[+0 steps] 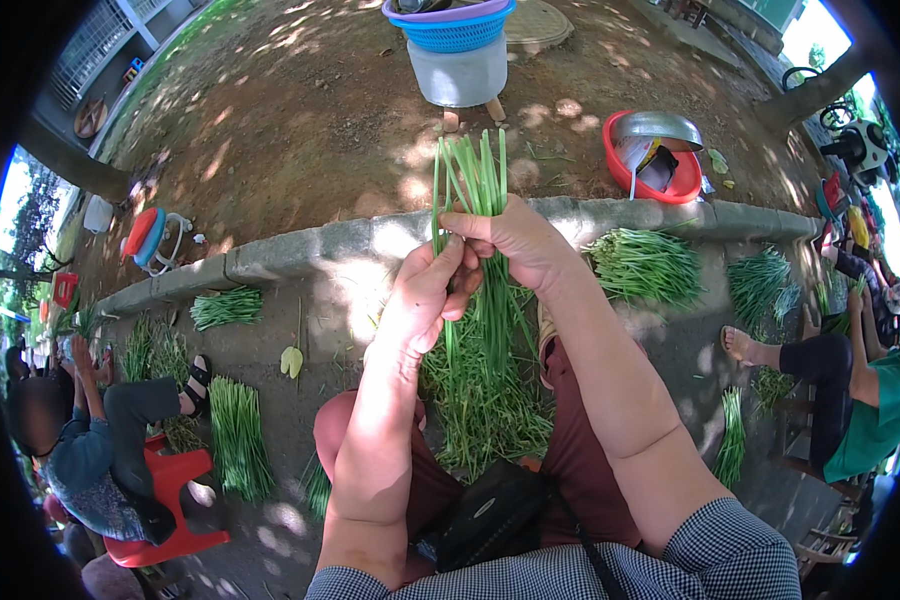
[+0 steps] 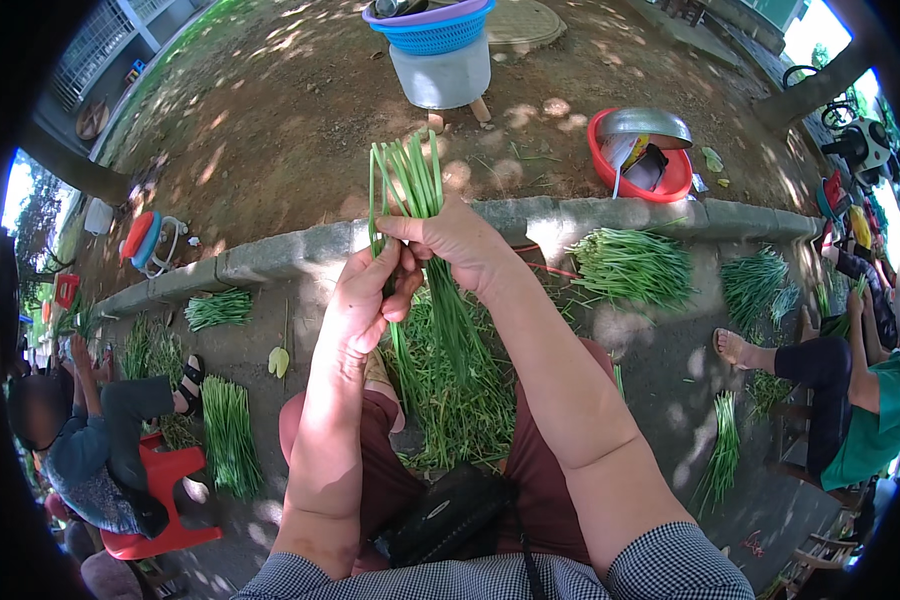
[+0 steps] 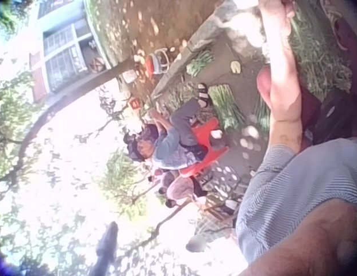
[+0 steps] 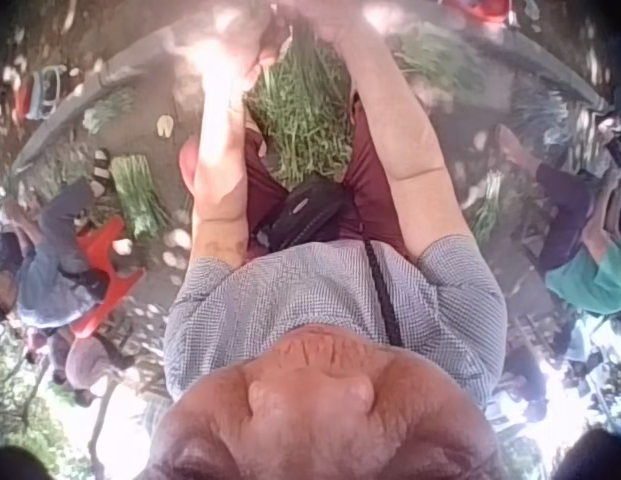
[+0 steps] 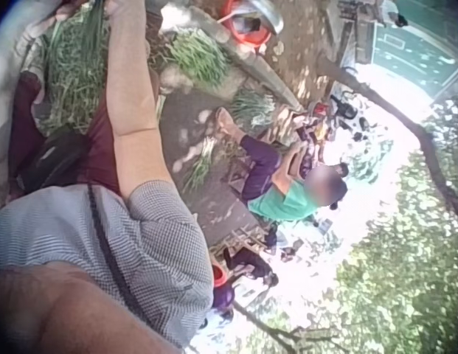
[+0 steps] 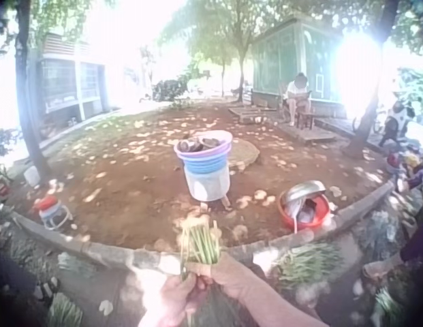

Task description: The person sorts a bunch of chives by hand, stripping away yellowed or damaged leaves one by one and aligning the stems.

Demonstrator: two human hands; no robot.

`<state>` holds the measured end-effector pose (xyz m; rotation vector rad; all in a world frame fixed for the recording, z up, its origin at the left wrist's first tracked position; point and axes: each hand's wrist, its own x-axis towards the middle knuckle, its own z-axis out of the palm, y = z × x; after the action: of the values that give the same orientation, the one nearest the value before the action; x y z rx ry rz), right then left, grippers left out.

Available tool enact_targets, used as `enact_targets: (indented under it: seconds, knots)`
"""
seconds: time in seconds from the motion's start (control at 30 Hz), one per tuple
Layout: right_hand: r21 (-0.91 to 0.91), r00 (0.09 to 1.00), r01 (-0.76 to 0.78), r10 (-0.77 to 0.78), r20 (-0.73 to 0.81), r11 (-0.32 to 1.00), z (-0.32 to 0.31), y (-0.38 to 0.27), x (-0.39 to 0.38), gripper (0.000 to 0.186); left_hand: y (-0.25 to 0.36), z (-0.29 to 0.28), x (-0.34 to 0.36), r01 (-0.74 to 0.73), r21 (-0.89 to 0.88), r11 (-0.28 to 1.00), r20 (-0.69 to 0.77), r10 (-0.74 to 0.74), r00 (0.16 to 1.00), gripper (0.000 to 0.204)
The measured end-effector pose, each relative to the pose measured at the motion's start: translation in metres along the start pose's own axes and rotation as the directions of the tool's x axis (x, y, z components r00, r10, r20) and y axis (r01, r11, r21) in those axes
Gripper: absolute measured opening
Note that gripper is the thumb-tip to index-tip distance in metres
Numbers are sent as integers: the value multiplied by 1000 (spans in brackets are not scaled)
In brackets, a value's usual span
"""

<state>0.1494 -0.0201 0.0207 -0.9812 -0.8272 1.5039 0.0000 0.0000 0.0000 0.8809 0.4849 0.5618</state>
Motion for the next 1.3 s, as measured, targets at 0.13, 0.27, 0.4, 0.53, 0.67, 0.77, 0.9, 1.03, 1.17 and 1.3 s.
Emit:
enact_targets:
  seconds: [0.13,0.27,0.4,0.53,0.67,0.77,0.9,1.03,1.17,1.3]
  knots:
    - [-2,1000,11,-11,-24,1000,-2,3,4,13,0,10,3,-59,-6,998,-112,58,992,32]
    - [73,999,-17,20,-32,997,-2,2,2,15,3,14,4,-131,101,986,-206,149,967,35]
    - [45,999,-5,7,-32,999,-7,5,2,20,-3,11,6,-121,353,928,-283,229,931,39]
    - [32,996,57,-55,-63,998,-3,1,0,27,-13,-1,11,-157,586,795,-307,397,865,39]
    - [35,987,116,-112,-117,993,-11,0,1,25,-11,-4,12,-148,501,853,-382,372,846,34]
    - [-18,967,137,-138,-213,990,-30,-2,1,23,-5,-7,8,-72,429,901,-390,257,885,32]
    - [-178,917,126,-183,-354,976,-26,-5,0,25,-2,-2,8,-61,407,911,-417,246,875,20]
    - [-136,970,23,-55,-238,990,-7,8,0,24,-6,0,10,-116,410,904,-437,307,846,31]
    - [-24,987,-1,-3,-158,1000,14,18,1,22,-14,8,14,-152,491,858,-364,360,859,42]
    - [-25,987,-6,2,-162,1000,15,20,4,20,-17,0,13,-132,648,750,-309,418,854,51]
